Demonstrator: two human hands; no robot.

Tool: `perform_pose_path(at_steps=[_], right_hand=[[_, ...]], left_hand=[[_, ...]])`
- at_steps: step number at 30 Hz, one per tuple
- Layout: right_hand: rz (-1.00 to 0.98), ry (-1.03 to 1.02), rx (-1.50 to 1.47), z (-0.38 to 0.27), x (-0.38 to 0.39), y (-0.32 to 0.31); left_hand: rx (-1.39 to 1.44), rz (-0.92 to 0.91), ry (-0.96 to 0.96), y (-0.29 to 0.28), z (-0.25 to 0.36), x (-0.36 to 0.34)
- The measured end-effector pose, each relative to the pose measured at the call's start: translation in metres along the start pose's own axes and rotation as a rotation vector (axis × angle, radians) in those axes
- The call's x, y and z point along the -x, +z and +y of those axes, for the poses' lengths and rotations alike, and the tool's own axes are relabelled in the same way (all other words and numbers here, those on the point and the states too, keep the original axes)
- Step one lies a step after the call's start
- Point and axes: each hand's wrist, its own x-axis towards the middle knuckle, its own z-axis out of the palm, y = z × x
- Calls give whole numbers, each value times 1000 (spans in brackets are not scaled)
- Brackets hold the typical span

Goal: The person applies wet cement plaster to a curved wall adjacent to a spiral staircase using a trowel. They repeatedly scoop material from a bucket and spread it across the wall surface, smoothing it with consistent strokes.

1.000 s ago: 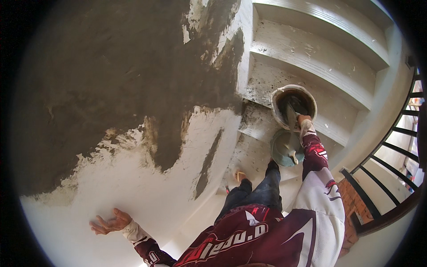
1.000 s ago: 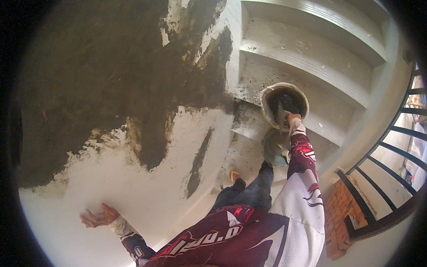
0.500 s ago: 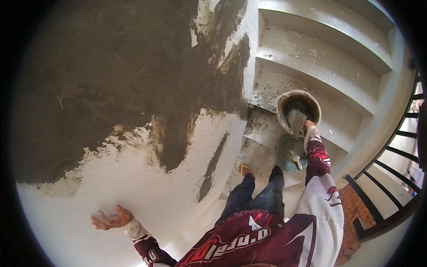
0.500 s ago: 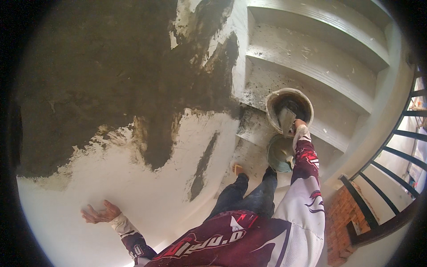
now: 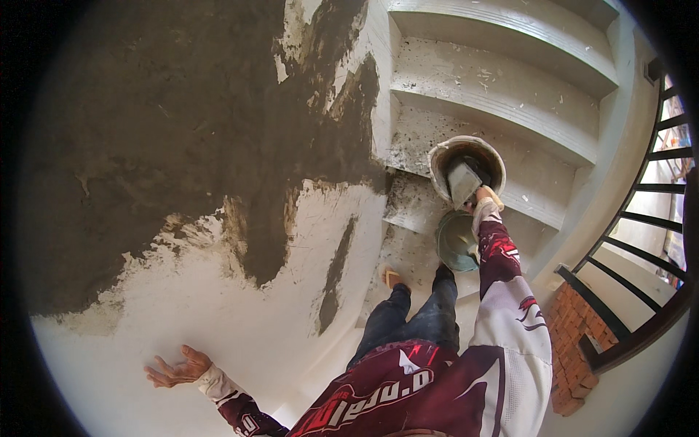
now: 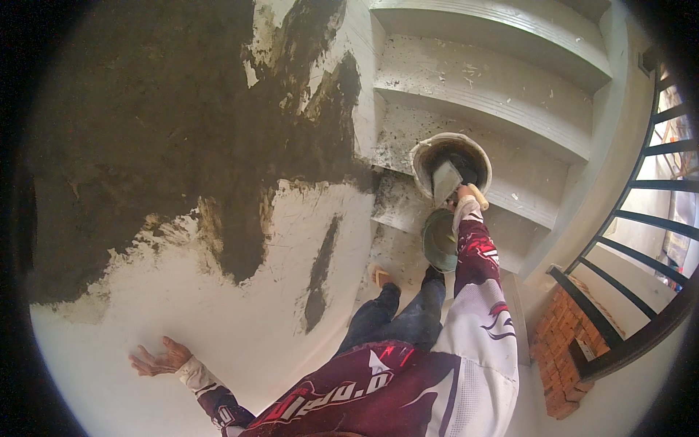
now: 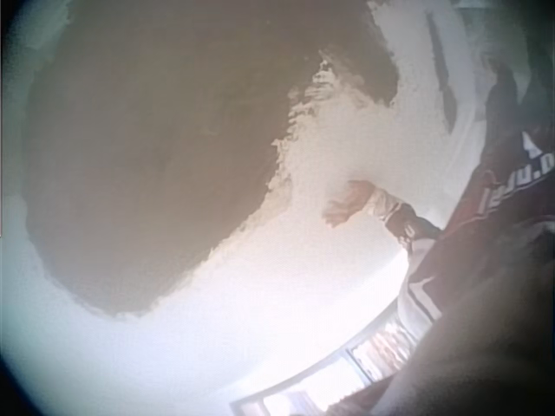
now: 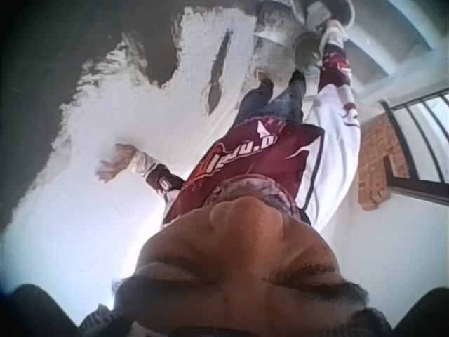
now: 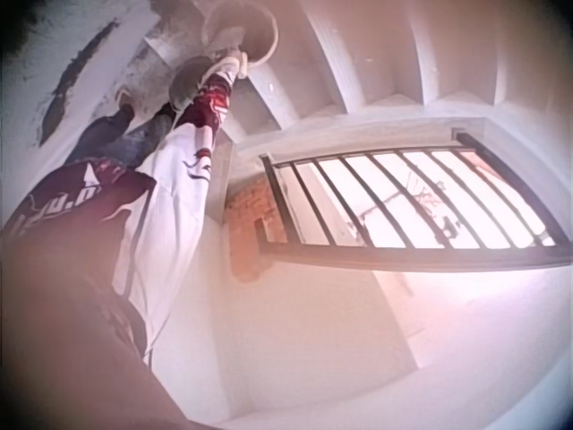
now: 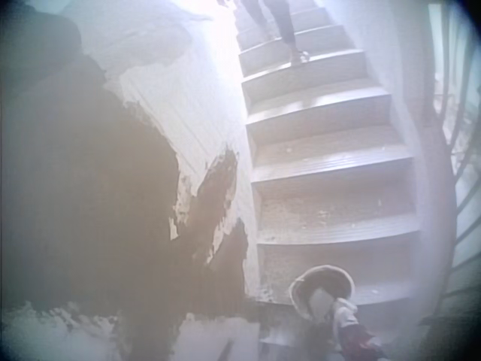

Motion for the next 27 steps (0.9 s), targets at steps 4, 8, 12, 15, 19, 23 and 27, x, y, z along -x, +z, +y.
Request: perform_pose_path(at_steps=[4,8,12,15,19,23,27], right_hand=[[-292,-63,-113,15,-34,-17],[-600,-76,-425,44,5,-55],[-845,-206,-516,72,67,-96],[-956,-253,-410,99,87,-130],[-1044,-416,-98,138,113,-130],[-991,-903,330,168,120,-54],[-739,-1319,501,200,181,-6]], left_hand=[[43,12,1,8,3,-1],[76,34,-25,1,-3,5],[63,41,-40,-1,-4,5],[72,50,-42,0,-4,5],[90,71,-46,-2,-8,5],[133,78,-56,-4,-5,3],[194,102,-47,-8,-12,11]])
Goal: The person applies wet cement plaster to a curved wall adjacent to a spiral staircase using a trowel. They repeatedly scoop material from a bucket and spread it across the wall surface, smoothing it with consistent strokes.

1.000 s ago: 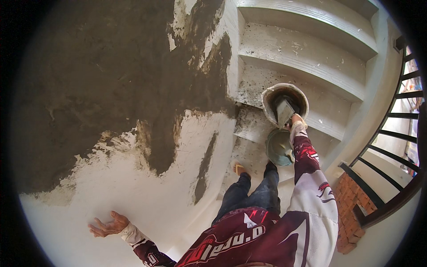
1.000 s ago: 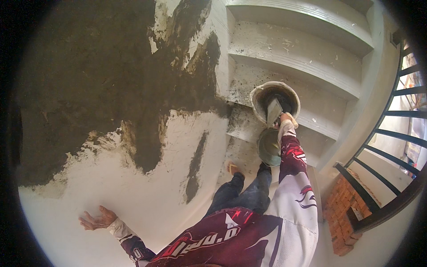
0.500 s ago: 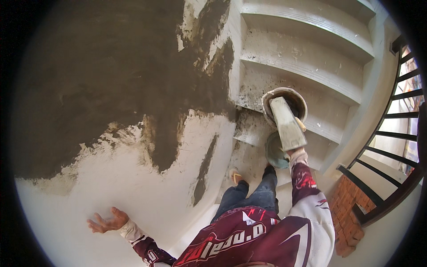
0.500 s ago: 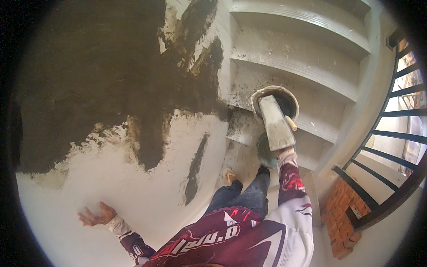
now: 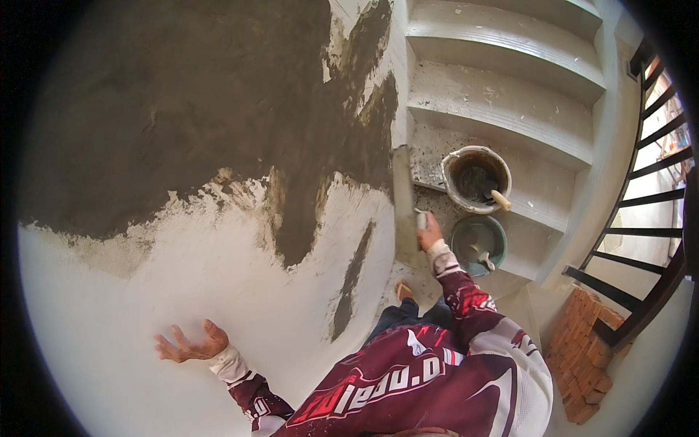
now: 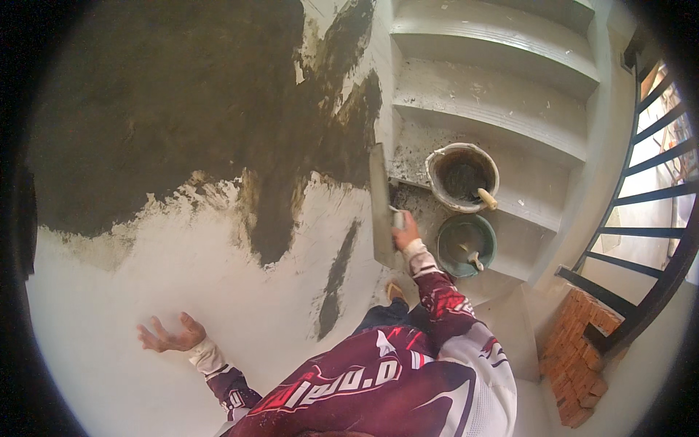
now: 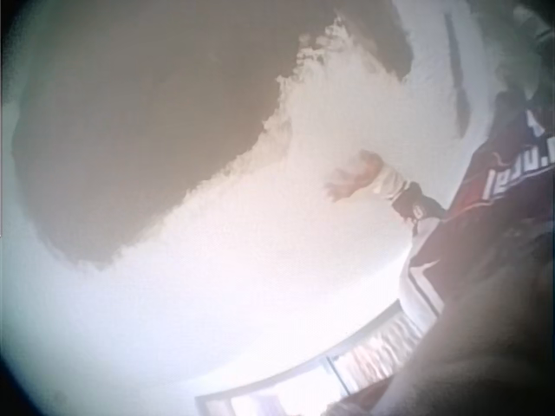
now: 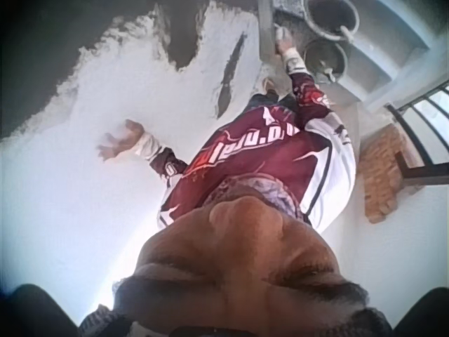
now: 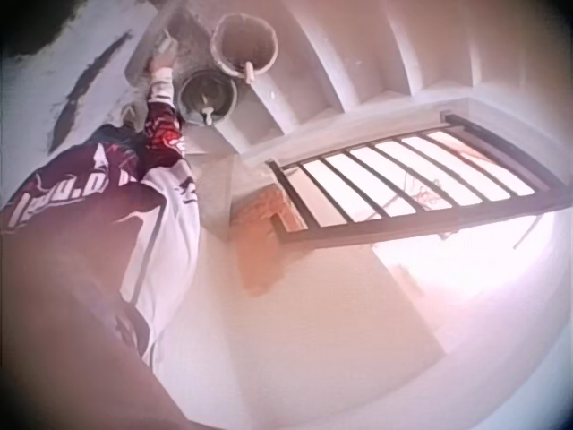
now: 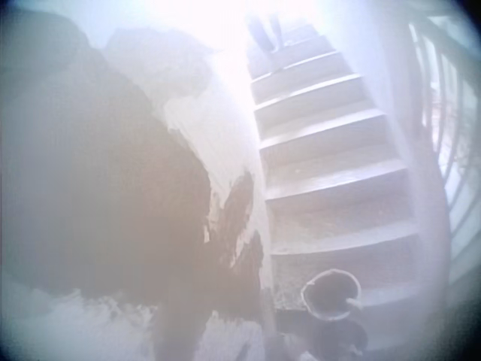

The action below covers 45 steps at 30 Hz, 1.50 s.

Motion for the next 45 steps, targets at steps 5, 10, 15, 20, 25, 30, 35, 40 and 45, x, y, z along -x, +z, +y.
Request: perform_pose_path(at_steps=[5,10,15,20,25,30,35,40,45], right_hand=[[-45,399,-507,-34,-7,60],[145,274,-292,-19,-14,111],[154,317,-336,-37,-15,141],[268,149,-136,-54,-23,160],[29,303,44,-69,16,161],[9,158,102,-51,61,128],[222,91,95,-60,-9,96],[78,147,159,-77,-52,93],[-73,187,243,-81,1,98]], left_hand=[[196,-10,-54,-19,8,0],[124,21,-124,-35,-2,27],[1,75,-80,-16,-12,48],[-11,53,-125,-15,-14,52],[16,41,-114,-12,-13,54],[-27,50,-106,-12,-15,51],[17,55,-128,-11,-15,53],[-41,84,-108,-10,-10,42],[-32,40,-126,-10,-13,51]])
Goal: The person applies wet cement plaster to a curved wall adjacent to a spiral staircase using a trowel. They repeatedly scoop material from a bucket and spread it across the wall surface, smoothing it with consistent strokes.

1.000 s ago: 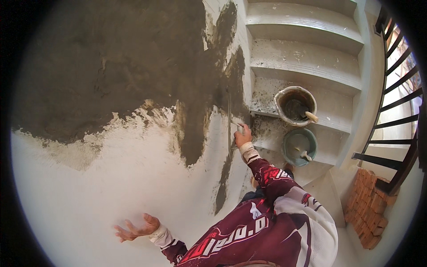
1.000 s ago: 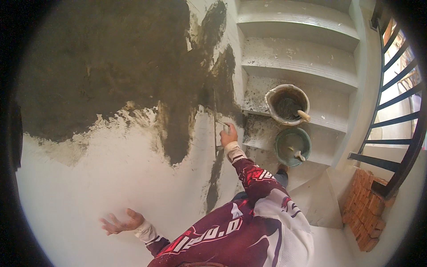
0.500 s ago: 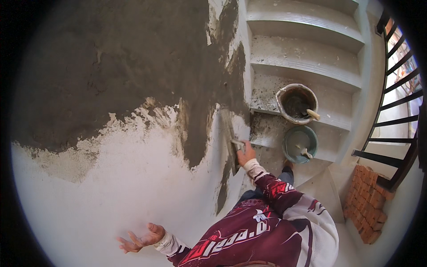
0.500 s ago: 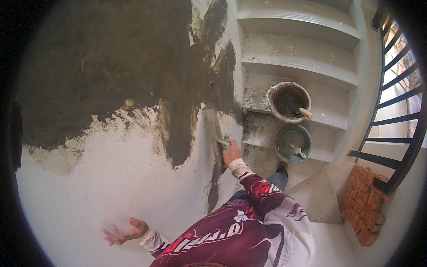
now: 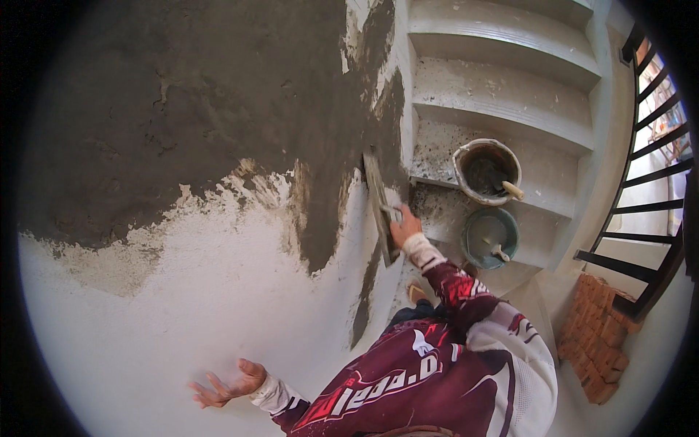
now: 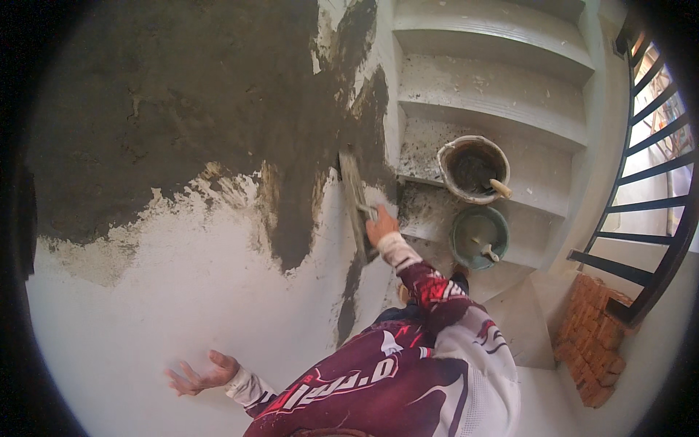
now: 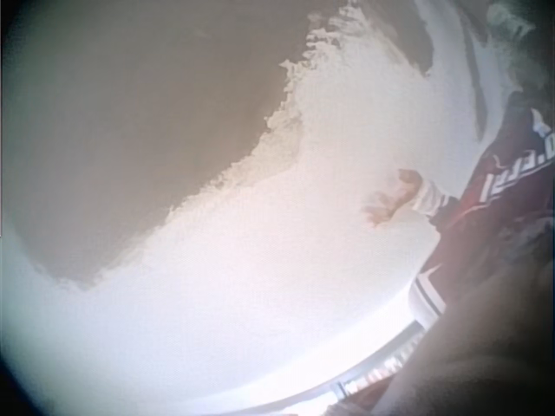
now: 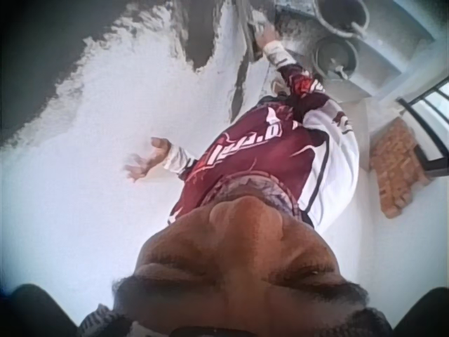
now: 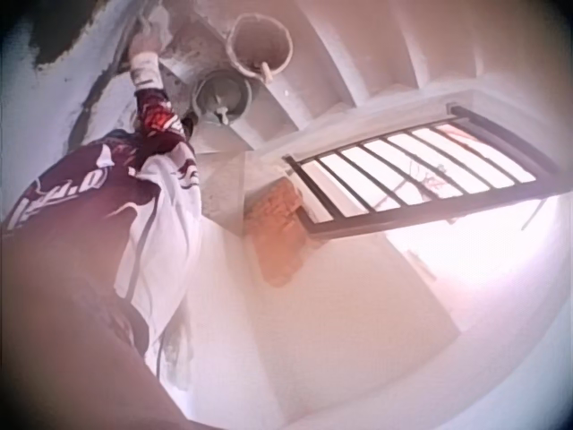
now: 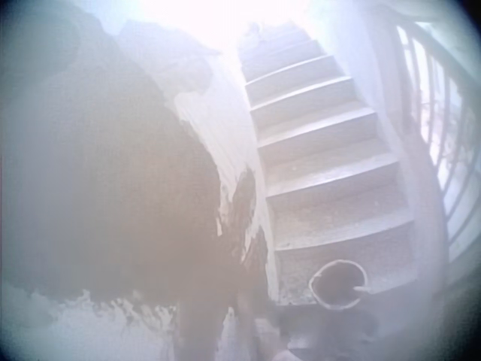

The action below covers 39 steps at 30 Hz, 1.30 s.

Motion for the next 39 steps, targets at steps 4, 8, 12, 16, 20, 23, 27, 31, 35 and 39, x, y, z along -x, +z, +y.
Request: perform_pose_path(at_steps=[4,8,12,16,20,23,27,31,35,39], right_hand=[[-38,-28,-84,20,34,-11],[126,-151,-172,4,13,-14],[251,-240,-221,-24,-12,-4],[123,-108,-146,-49,-18,16],[-16,-88,-175,-20,35,45],[-99,-105,-169,14,65,28],[92,-132,-220,7,33,4],[249,-108,-366,-7,-12,16],[114,-3,-478,-20,-18,45],[180,-60,-470,-38,-68,70]], left_hand=[[-30,-4,-8,0,-1,0],[-32,7,-20,-1,-2,0],[-39,39,-19,1,4,-6],[-25,31,-19,1,1,-2],[-26,4,-15,0,2,-1],[-43,-10,-20,0,1,0],[-20,-44,1,-3,2,-1],[115,-39,2,6,9,-21],[98,-8,86,24,30,-38],[-54,-97,110,26,39,-39]])
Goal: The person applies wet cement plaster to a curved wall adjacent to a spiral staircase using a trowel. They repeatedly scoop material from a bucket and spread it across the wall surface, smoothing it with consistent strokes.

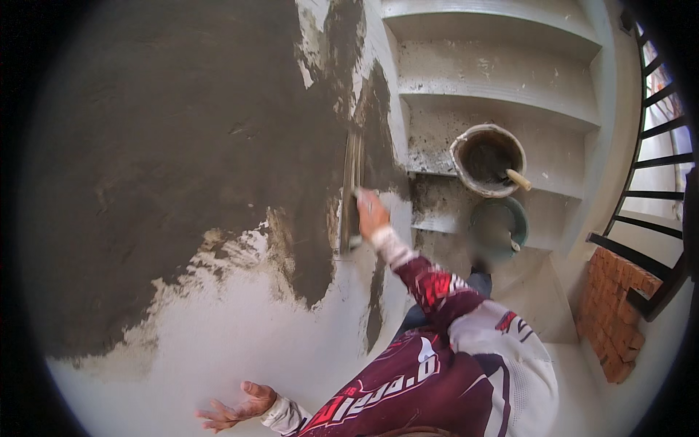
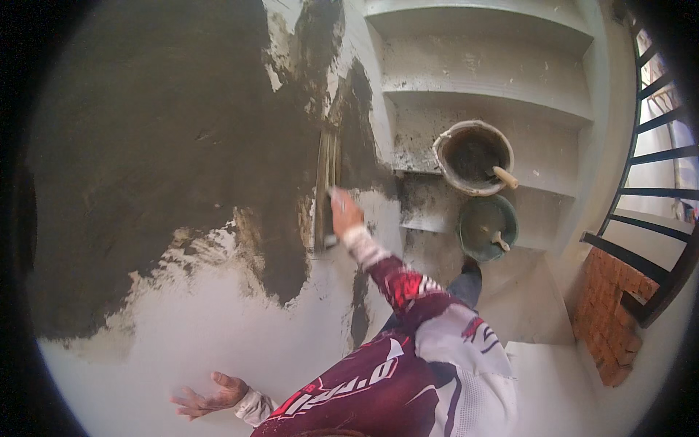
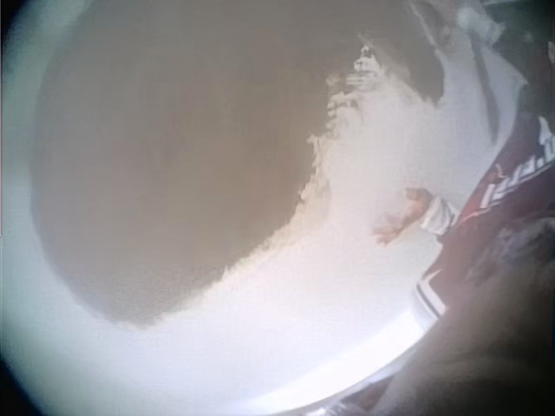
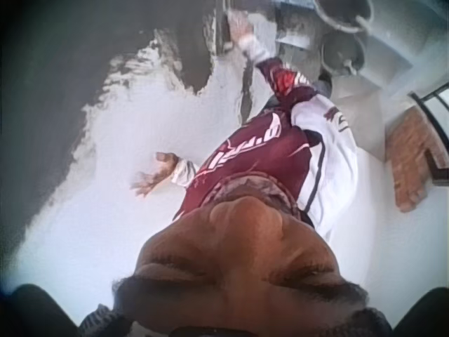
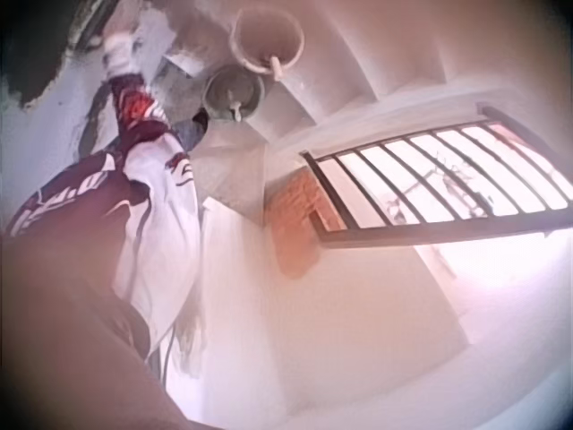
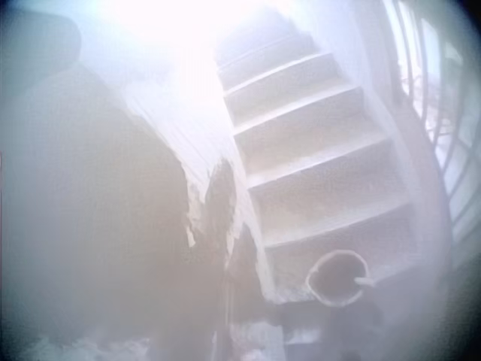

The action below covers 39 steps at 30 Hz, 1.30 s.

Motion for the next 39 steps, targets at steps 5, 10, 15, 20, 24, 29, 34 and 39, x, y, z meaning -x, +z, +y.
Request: perform_pose_path(at_steps=[5,10,15,20,24,29,34,39], right_hand=[[-14,10,-39,-35,-65,-15],[-79,-16,130,8,22,-13],[-49,167,-51,-65,-52,-16],[-28,99,96,-15,1,-10],[5,122,-15,-70,-84,-22],[-37,-47,74,-31,-2,-4],[81,127,10,-17,-108,-15],[-103,-145,126,-32,-13,-63]], left_hand=[[-89,-49,53,6,18,-8],[-205,-211,173,-2,6,-11],[-196,-201,217,2,-5,0],[-168,-106,139,11,-15,10],[-203,-150,4,9,13,-3],[-247,-145,84,7,-4,0],[-170,-132,46,15,17,0],[-151,-71,56,20,19,8]])
